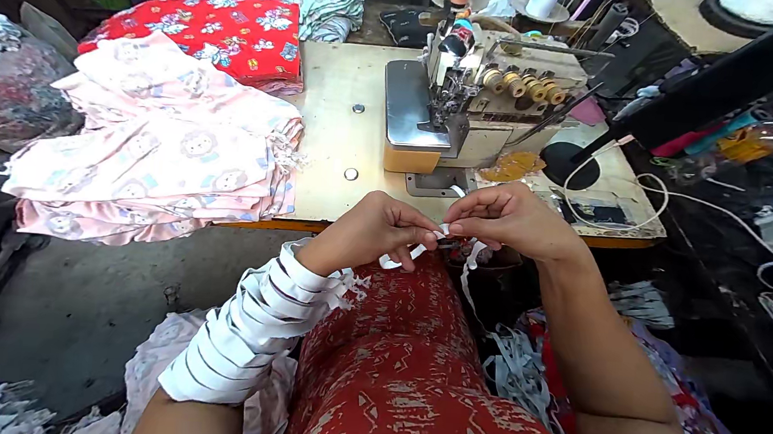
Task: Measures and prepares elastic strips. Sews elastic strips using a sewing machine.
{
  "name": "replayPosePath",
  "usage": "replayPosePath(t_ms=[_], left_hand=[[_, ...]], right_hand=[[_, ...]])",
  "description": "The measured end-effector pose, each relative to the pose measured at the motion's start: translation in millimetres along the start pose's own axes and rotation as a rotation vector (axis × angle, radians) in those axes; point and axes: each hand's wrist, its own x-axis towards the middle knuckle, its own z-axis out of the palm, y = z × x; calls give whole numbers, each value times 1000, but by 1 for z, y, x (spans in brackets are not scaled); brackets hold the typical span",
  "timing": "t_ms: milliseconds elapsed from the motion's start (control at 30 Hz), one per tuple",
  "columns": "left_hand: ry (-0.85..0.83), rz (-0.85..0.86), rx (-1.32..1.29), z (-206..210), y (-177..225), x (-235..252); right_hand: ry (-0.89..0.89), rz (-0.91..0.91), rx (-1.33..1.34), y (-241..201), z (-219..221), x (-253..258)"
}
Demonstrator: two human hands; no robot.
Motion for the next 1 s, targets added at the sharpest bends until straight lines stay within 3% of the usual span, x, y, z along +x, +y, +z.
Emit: replayPosePath(t_ms=[333, 633, 700, 833, 1000], left_hand=[[82, -41, 204, 4, 11, 7], [98, 125, 169, -4, -11, 14], [66, 140, 79, -6, -18, 17], [112, -18, -261, 0, -27, 19], [177, 10, -173, 2, -29, 23]], right_hand=[[-20, -29, -74, -4, 2, 1], [-125, -51, 25, 3, 1, 5], [-77, -65, 27, 5, 3, 5], [129, -85, -40, 6, 7, 4], [261, -80, -119, 13, 10, 5]])
